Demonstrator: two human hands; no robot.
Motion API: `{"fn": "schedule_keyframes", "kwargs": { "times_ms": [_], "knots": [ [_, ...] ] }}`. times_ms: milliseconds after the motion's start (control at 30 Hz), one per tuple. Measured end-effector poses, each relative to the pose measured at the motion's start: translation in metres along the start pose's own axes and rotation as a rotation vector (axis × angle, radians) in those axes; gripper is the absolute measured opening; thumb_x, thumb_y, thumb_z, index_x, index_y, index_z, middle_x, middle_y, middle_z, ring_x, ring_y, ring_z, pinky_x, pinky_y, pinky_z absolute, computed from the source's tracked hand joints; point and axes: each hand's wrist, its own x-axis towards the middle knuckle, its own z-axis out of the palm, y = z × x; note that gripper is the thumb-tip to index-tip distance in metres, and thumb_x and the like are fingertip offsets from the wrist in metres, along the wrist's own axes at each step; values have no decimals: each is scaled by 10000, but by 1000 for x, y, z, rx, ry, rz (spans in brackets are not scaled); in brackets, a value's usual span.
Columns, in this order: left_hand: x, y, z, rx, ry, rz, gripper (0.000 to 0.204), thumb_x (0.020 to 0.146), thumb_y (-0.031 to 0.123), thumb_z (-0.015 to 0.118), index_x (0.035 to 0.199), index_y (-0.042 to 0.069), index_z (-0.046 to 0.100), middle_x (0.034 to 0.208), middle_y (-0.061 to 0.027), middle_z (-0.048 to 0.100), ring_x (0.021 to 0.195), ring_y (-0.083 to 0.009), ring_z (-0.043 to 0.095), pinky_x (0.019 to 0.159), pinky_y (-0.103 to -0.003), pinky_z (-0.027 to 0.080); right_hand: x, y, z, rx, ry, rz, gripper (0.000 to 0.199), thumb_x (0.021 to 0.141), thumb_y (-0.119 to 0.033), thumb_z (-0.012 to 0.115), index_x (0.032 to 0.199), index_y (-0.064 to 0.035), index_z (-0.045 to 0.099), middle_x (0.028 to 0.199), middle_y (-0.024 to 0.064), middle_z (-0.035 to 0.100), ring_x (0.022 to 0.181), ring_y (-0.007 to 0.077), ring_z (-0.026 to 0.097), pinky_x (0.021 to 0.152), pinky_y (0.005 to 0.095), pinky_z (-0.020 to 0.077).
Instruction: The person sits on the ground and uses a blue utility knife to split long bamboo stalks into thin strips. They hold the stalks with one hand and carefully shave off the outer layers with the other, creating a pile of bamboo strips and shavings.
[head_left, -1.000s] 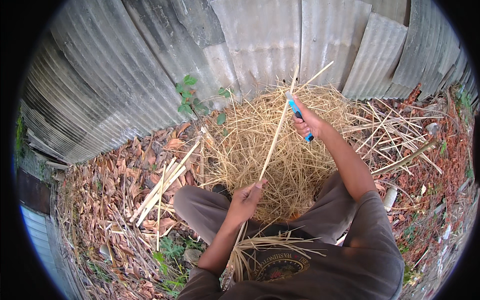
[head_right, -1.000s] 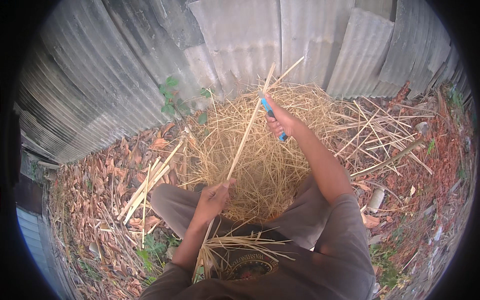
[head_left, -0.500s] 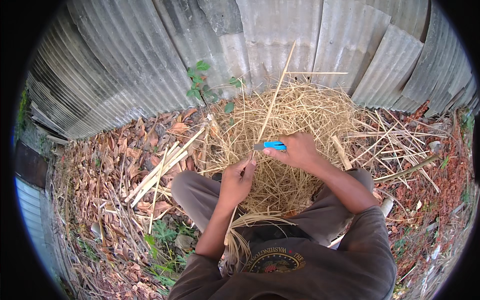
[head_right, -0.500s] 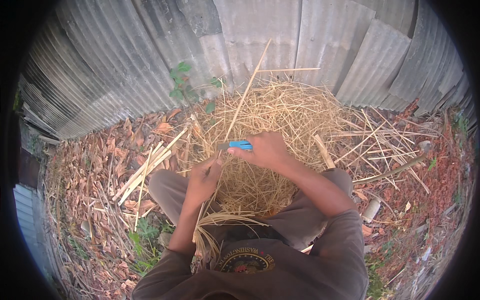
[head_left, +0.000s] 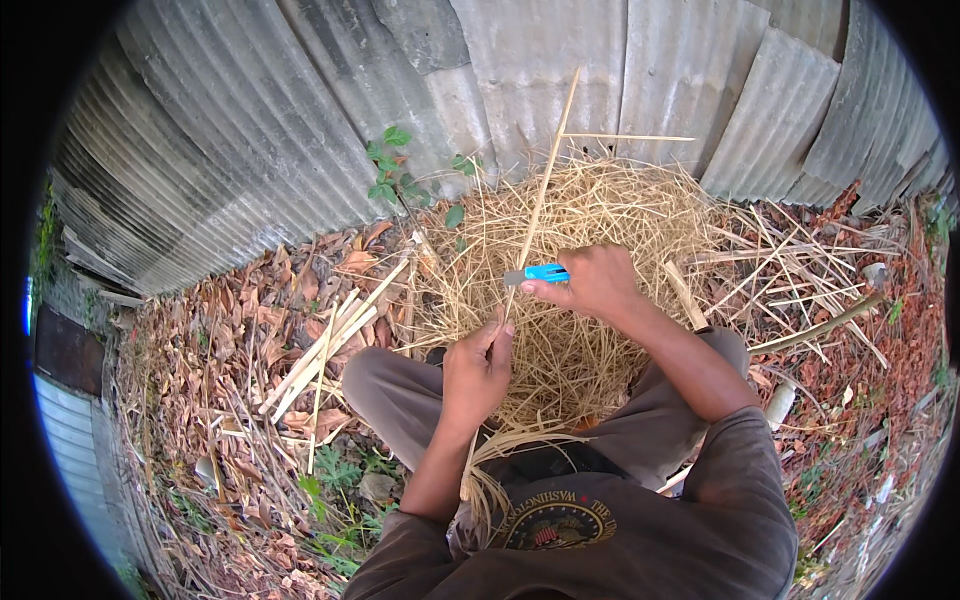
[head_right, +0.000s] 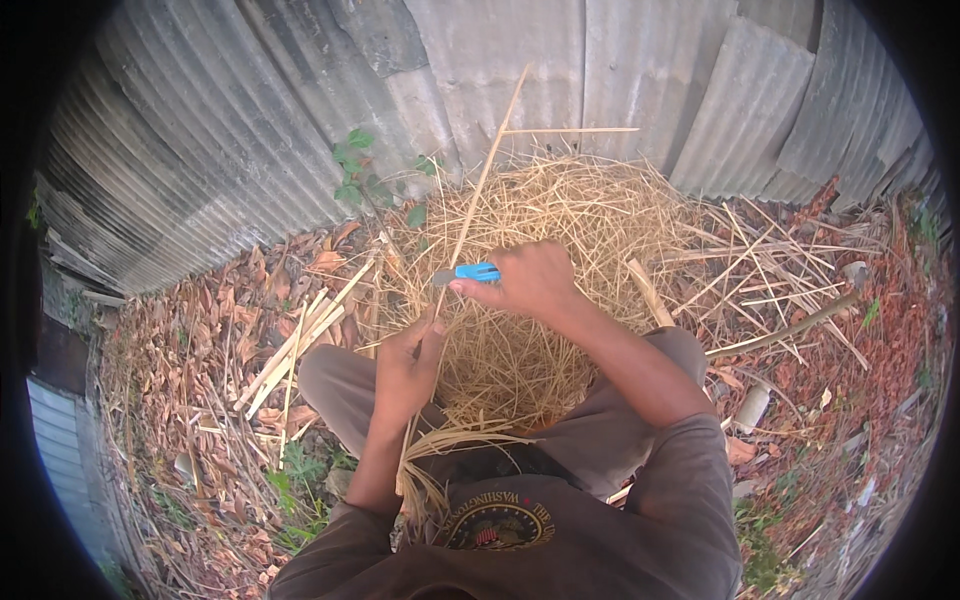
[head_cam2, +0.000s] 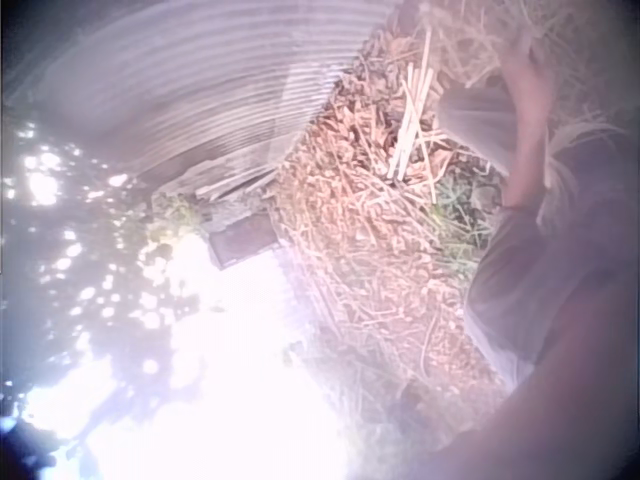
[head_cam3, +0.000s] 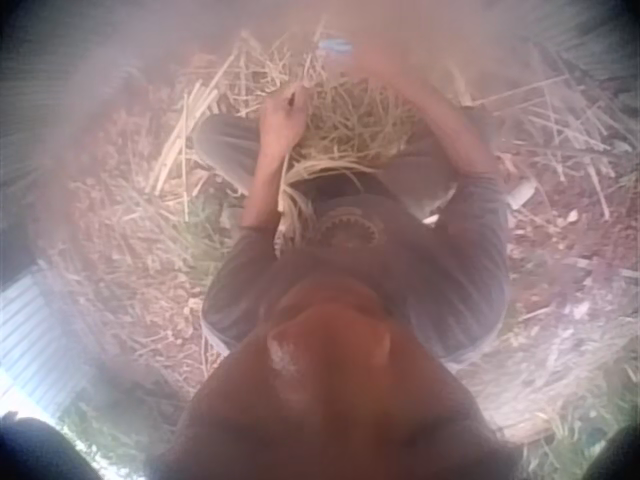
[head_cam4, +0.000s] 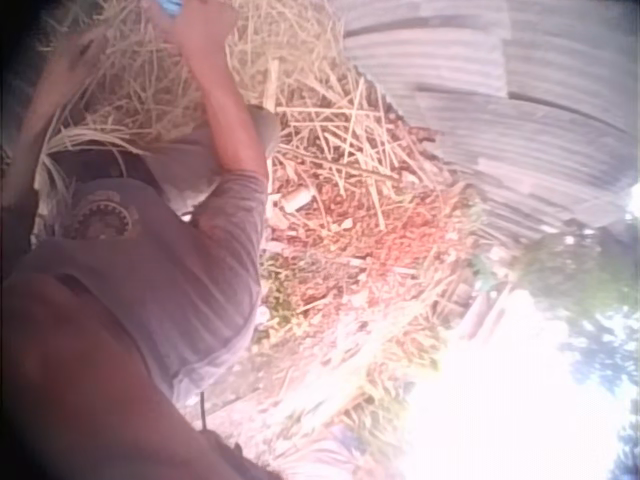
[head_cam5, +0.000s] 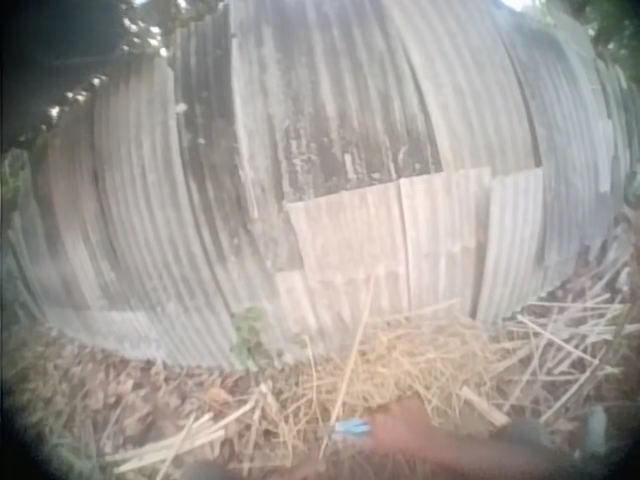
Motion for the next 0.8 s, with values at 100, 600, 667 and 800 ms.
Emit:
{"fn": "schedule_keyframes", "kwargs": {
  "times_ms": [100, 600, 667, 800],
  "knots": [
    [-1, -2, 4, 7, 25, 59, 282, 934, 137, 565, 1154, -31, 615, 652, -219, 536, 509, -280, 528, 552, -338, 451, 4, 10, 8, -32, 63, -42, 760, 746, -818, 484, 525, -98, 590, 373, 24, 439, 327, 190, 481, 365, 342, 392],
    [-50, 6, -2, -186, -239, -165, 294, 981, 158, 529, 1195, -33, 594, 694, -90, 566, 647, -77, 460, 633, -251, 440, 35, 142, 20, -221, -246, 282, 814, 821, -811, 335, 738, -79, 682, 580, 90, 599, 585, 239, 626, 552, 407, 486],
    [-52, 7, 1, -178, -232, -129, 291, 981, 155, 527, 1194, -32, 596, 689, -76, 550, 647, -68, 453, 628, -246, 434, 32, 147, 25, -191, -177, 281, 808, 810, -819, 348, 717, -87, 675, 562, 79, 588, 583, 213, 628, 534, 392, 488],
    [-53, 9, 3, -197, -220, -132, 296, 994, 160, 506, 1208, -20, 600, 656, 8, 446, 619, -43, 393, 573, -227, 373, 29, 144, 38, -125, -28, 283, 825, 817, -821, 338, 677, -66, 642, 520, 79, 537, 530, 226, 584, 491, 411, 452]
  ]
}}
